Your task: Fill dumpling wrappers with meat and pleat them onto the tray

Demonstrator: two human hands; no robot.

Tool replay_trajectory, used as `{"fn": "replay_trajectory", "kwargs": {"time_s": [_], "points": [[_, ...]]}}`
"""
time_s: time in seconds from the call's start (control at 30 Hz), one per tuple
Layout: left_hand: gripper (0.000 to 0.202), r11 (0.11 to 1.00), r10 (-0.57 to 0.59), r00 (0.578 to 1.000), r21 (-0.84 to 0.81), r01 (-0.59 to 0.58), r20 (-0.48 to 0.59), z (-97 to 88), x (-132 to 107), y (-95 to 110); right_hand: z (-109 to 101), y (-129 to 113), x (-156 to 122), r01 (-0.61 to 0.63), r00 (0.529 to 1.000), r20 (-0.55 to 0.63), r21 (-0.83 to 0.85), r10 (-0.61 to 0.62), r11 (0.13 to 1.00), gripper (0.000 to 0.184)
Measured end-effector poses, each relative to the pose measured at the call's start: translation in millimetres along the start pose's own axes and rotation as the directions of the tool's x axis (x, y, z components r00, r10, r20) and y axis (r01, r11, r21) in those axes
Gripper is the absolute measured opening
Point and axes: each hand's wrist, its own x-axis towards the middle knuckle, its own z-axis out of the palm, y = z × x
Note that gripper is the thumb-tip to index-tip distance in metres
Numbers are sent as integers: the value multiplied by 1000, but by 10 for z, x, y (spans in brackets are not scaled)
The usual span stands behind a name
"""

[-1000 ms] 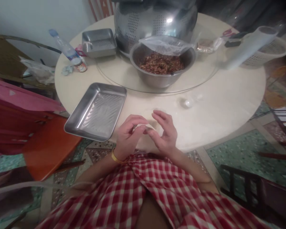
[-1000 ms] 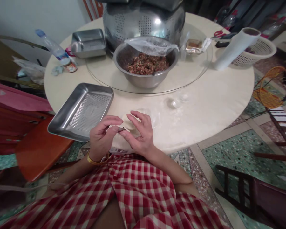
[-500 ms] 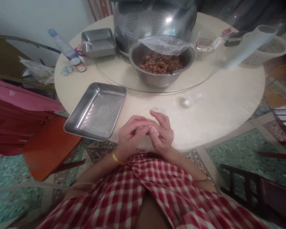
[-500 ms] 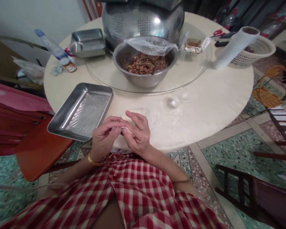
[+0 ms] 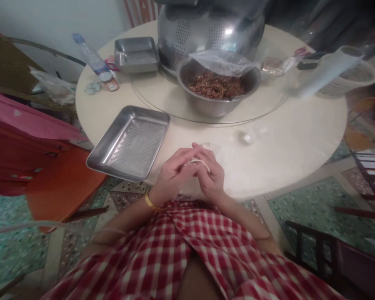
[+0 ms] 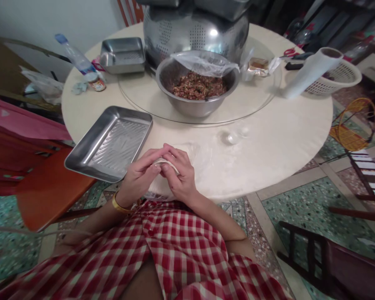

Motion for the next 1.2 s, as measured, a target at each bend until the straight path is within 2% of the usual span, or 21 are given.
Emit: {"fn": "replay_trajectory", "kwargs": {"time_s": [0.1,0.2,0.37,0.43,0.5,0.6,0.67,0.77,0.83,0.87,0.93,1.0,1.07,1.13,1.2], "points": [[52,999,-43,999,-33,43,-5,14,-46,-48,15,15,9,-29,997,-65,34,31,999,31],[45,997,-72,996,-29,70,-47,25,-73,-93,19,24,14,-34,997,-68,5,35,999,30],[27,991,100,974,107,-80,-204,-34,-42,-89,63,19,22,50,999,-11,-100,-51,994,35],[26,990,108,969,110,-85,-224,-71,-27,-70,95,7,39,84,996,24,-134,-81,987,37],[24,997,56,967,62,-42,-247,-113,-17,-63,126,-10,65,109,993,52,-149,-102,983,38],[23,986,-138,948,-125,106,-287,-225,3,-95,143,-42,115,133,986,117,-152,-116,979,46],[26,926,-290,915,-325,194,-280,-368,18,-138,139,-62,162,148,980,157,-174,-121,974,53],[25,828,-384,891,-518,216,-243,-693,19,-198,194,-92,258,229,954,250,-243,-167,943,41],[20,811,-400,884,-543,219,-241,-944,3,-224,326,-126,326,325,893,409,-291,-190,900,30],[18,811,-410,877,-540,225,-250,-1066,-3,-233,425,-150,354,376,838,516,-309,-178,874,28],[20,821,-435,854,-515,245,-287,-1291,8,-250,669,-212,397,468,681,726,-329,-98,820,31],[32,831,-469,824,-475,290,-317,-1482,64,-273,928,-273,421,531,509,861,-338,26,777,38],[38,837,-504,804,-406,366,-315,-1640,169,-312,1146,-315,429,554,405,903,-366,142,748,44],[32,840,-515,800,-369,398,-309,-1761,312,-377,1282,-330,423,569,340,919,-369,198,735,45],[27,845,-517,802,-332,420,-299,-1841,475,-472,1332,-325,403,585,277,940,-331,201,740,36]]}}
